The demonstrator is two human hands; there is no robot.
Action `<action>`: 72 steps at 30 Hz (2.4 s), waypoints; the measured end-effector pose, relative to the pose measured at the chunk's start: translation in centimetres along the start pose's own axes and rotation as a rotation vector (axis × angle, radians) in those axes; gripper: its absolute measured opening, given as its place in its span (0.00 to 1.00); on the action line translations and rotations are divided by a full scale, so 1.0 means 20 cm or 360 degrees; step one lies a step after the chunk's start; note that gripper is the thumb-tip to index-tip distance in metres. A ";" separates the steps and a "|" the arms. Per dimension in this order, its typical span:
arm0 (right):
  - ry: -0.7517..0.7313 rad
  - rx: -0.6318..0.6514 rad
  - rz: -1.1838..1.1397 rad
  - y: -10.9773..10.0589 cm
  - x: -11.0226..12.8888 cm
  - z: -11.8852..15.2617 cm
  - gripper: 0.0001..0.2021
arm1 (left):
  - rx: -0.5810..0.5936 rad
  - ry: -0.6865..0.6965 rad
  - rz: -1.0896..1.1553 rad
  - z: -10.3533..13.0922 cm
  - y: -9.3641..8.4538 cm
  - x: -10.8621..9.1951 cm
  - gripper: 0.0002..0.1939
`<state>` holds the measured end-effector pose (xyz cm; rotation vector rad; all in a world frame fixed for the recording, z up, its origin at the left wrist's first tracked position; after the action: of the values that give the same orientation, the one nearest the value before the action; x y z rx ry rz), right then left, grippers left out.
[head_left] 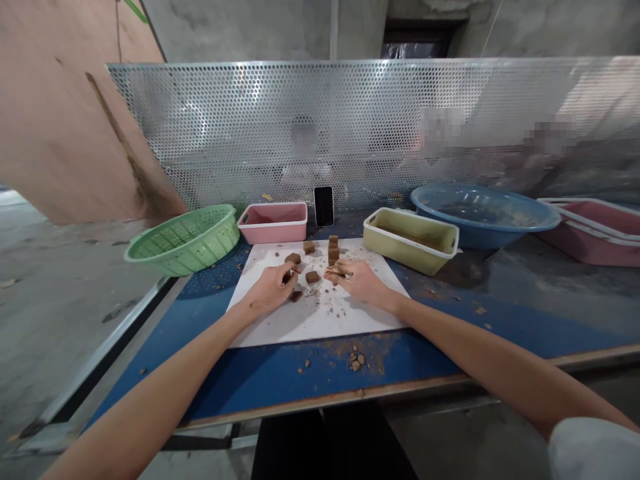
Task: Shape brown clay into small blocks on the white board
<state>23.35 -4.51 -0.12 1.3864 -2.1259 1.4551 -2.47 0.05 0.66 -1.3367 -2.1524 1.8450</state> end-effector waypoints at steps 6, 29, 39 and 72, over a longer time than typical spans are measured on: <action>0.0010 -0.0049 0.0109 0.00 0.00 -0.01 0.17 | -0.0031 0.0177 0.0036 -0.01 0.03 0.01 0.10; 0.0321 -0.0026 -0.0213 0.00 0.03 0.01 0.20 | -0.0102 0.0189 0.0060 0.00 0.04 0.00 0.11; 0.0055 -0.0004 -0.0135 -0.01 0.02 0.00 0.16 | -0.0119 0.0193 0.0081 0.00 0.05 0.02 0.12; -0.0694 0.0660 0.1490 0.39 0.25 -0.18 0.19 | -0.0988 -0.0441 0.0853 -0.06 -0.11 0.11 0.11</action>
<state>13.47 -3.86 0.03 0.8501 -3.1399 2.1520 -4.51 2.36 1.65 -2.0467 -2.8973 1.6204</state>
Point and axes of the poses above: each hand's wrist, its own z-axis away from the middle knuckle, its own y-axis out of the palm, x = y × z, the point moved 1 cm from there along -z, towards the middle knuckle, and after that the axes turned 5 degrees about z, right-handed, at the moved point
